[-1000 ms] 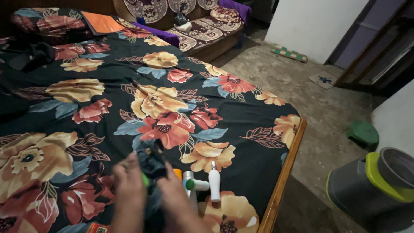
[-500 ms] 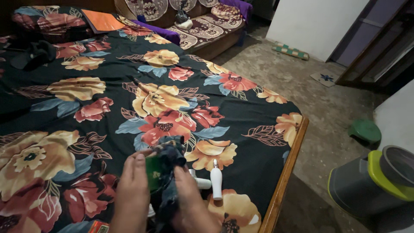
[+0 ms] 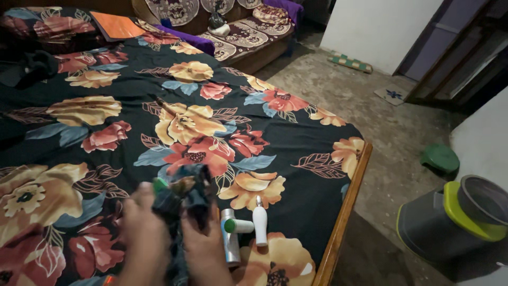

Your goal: The person organizes various toiletry containers and bottles on a floral bedsheet, wiping some with a cloth, and then places them into a wooden cabinet.

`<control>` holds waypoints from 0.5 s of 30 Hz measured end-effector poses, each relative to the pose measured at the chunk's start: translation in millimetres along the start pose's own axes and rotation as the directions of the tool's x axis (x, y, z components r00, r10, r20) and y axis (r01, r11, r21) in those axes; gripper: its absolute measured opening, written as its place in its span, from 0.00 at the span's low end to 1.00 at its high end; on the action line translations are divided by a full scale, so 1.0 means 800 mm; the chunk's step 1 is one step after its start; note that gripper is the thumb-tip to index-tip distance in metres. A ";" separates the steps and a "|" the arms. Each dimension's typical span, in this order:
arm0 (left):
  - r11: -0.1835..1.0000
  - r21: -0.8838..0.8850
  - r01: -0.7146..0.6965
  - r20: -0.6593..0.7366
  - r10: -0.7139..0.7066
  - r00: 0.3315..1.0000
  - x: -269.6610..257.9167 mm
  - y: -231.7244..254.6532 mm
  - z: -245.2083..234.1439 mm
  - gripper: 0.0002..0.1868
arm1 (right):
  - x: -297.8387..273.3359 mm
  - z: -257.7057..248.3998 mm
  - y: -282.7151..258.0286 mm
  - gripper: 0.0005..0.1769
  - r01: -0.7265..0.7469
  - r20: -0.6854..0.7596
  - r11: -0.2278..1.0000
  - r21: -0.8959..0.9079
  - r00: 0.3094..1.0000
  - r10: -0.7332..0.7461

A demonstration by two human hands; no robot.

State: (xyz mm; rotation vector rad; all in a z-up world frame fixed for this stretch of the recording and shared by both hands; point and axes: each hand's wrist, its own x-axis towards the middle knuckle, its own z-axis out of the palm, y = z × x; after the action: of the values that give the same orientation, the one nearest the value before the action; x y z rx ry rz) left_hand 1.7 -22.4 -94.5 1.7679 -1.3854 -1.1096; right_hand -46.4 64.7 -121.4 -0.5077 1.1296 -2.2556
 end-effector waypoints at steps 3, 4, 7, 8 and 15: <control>0.841 -0.533 0.092 0.399 0.154 0.904 -0.034 -0.024 0.022 0.19 | -0.009 0.028 -0.068 0.18 0.285 -0.043 0.905 -0.316 0.948 -0.314; 0.772 -0.600 0.209 0.477 0.136 0.868 -0.040 -0.024 0.024 0.17 | -0.010 0.031 -0.091 0.16 0.295 -0.016 0.850 -0.437 0.942 -0.335; 0.575 -0.656 0.490 0.652 0.104 0.751 -0.068 -0.016 0.031 0.15 | -0.004 0.033 -0.125 0.13 0.343 0.067 0.663 -0.666 0.912 -0.404; 0.564 -0.633 0.530 0.678 0.072 0.732 -0.070 -0.019 0.027 0.17 | 0.001 0.031 -0.125 0.13 0.376 0.089 0.630 -0.680 0.894 -0.438; 0.874 -0.485 0.015 0.473 0.248 0.846 -0.031 -0.053 0.054 0.32 | 0.075 -0.067 -0.025 0.20 -0.184 -0.367 0.733 -0.655 0.925 -0.096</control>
State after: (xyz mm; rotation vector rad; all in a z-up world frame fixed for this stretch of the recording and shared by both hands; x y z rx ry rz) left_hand -20.2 13.1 -144.5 1.0433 -1.3365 -1.7726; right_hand -128.6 68.4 -130.9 -0.3002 2.1813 -1.8706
